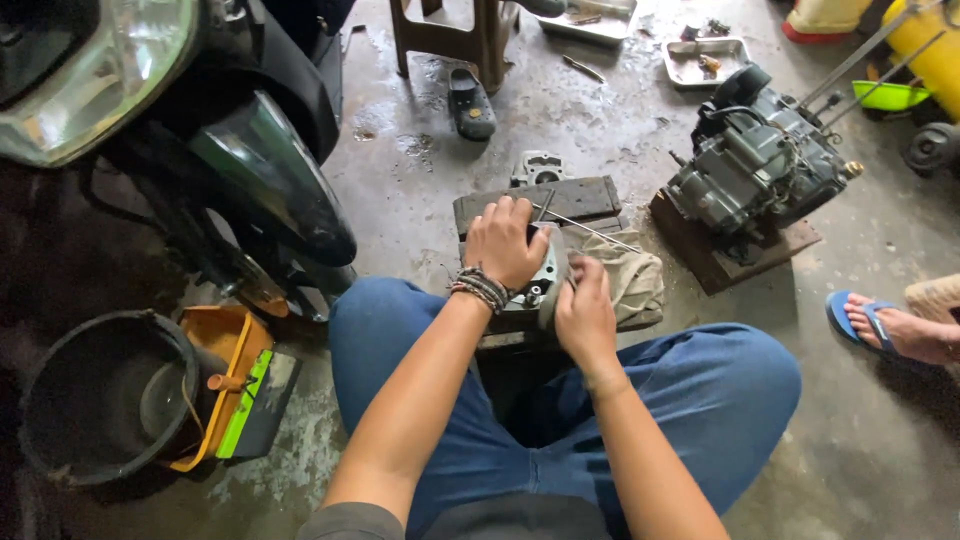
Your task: Cleaning a motorcycle cylinder block using a small metal tool and a cloth to remove debris from surfaces and holes.
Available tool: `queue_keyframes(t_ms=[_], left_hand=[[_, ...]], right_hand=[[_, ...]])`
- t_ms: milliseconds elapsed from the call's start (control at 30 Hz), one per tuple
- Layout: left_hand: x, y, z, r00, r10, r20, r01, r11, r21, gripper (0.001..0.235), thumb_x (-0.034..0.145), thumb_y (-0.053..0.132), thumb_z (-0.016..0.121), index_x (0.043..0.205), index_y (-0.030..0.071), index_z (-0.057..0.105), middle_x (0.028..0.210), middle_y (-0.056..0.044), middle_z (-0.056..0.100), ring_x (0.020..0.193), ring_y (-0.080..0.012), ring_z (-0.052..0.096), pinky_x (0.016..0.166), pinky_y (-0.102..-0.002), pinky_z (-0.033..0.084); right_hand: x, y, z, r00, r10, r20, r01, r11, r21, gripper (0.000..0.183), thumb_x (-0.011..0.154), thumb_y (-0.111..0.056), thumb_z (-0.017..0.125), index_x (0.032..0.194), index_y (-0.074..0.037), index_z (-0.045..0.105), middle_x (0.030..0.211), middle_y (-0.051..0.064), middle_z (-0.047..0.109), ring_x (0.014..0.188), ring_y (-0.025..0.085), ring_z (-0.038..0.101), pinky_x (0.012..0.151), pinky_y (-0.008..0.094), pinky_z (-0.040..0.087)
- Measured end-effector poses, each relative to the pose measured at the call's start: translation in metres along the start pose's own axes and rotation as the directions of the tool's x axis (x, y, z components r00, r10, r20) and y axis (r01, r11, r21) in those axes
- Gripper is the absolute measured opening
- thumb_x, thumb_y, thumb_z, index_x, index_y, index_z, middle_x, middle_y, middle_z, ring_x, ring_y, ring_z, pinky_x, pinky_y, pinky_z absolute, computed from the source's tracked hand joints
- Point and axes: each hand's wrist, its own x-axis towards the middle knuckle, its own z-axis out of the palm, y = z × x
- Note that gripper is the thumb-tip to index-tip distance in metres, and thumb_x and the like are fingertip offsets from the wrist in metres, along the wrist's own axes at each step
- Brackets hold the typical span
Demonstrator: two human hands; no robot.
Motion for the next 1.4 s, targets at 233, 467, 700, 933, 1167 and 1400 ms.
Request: queue_keyframes(t_ms=[233, 467, 700, 933, 1167, 1400], left_hand=[[-0.003, -0.001, 0.001, 1.000, -0.003, 0.014, 0.003, 1.000, 0.008, 0.037, 0.087, 0.052, 0.055, 0.095, 0.015, 0.052, 0.090, -0.008, 0.052, 0.090, -0.0355, 0.061, 0.075, -0.051, 0.050], [0.001, 0.001, 0.001, 1.000, -0.018, 0.026, 0.018, 1.000, -0.023, 0.038, 0.086, 0.053, 0.056, 0.094, 0.016, 0.052, 0.089, -0.007, 0.052, 0.090, -0.0354, 0.061, 0.076, -0.050, 0.050], [0.001, 0.000, -0.005, 0.998, -0.029, 0.064, 0.032, 0.998, -0.045, 0.036, 0.090, 0.053, 0.054, 0.096, 0.017, 0.051, 0.090, -0.007, 0.051, 0.092, -0.0358, 0.061, 0.079, -0.050, 0.050], [0.003, -0.001, -0.003, 0.995, -0.028, 0.098, 0.034, 0.998, -0.056, 0.038, 0.091, 0.056, 0.053, 0.096, 0.018, 0.051, 0.089, -0.006, 0.051, 0.093, -0.0355, 0.061, 0.080, -0.050, 0.050], [0.005, -0.005, -0.001, 0.990, -0.034, 0.137, 0.042, 0.997, -0.057, 0.036, 0.093, 0.053, 0.052, 0.097, 0.018, 0.051, 0.091, -0.007, 0.051, 0.094, -0.0355, 0.061, 0.080, -0.049, 0.051], [0.004, -0.002, -0.006, 0.994, -0.044, 0.096, 0.051, 0.996, -0.071, 0.034, 0.093, 0.051, 0.052, 0.096, 0.017, 0.052, 0.089, -0.007, 0.052, 0.092, -0.0352, 0.062, 0.079, -0.050, 0.051]], right_hand=[[0.050, 0.021, 0.015, 1.000, 0.001, 0.013, 0.000, 0.999, -0.033, 0.037, 0.094, -0.023, 0.062, 0.128, -0.018, 0.047, 0.109, 0.014, 0.056, 0.112, 0.044, 0.060, 0.095, 0.055, 0.050], [0.018, 0.018, -0.005, 0.993, 0.090, 0.079, -0.094, 0.994, 0.054, 0.044, 0.092, -0.021, 0.064, 0.132, -0.019, 0.047, 0.114, 0.015, 0.060, 0.113, 0.045, 0.062, 0.095, 0.055, 0.051], [0.050, 0.005, 0.006, 0.999, 0.032, 0.034, -0.034, 0.998, 0.049, 0.036, 0.094, -0.018, 0.061, 0.128, -0.017, 0.047, 0.112, 0.018, 0.059, 0.111, 0.049, 0.062, 0.094, 0.059, 0.050], [0.008, -0.003, -0.016, 0.991, 0.092, 0.094, -0.098, 0.994, 0.056, 0.037, 0.094, -0.019, 0.061, 0.128, -0.021, 0.048, 0.113, 0.012, 0.058, 0.114, 0.043, 0.062, 0.094, 0.055, 0.052], [0.103, 0.021, 0.030, 0.999, 0.037, 0.035, -0.034, 0.996, -0.079, 0.037, 0.093, -0.028, 0.066, 0.127, -0.021, 0.051, 0.110, 0.013, 0.060, 0.110, 0.044, 0.065, 0.097, 0.056, 0.051], [0.044, 0.025, -0.005, 0.995, -0.011, 0.102, 0.007, 0.999, 0.038, 0.038, 0.091, -0.019, 0.068, 0.126, -0.013, 0.057, 0.109, 0.018, 0.065, 0.111, 0.045, 0.065, 0.093, 0.052, 0.054]])
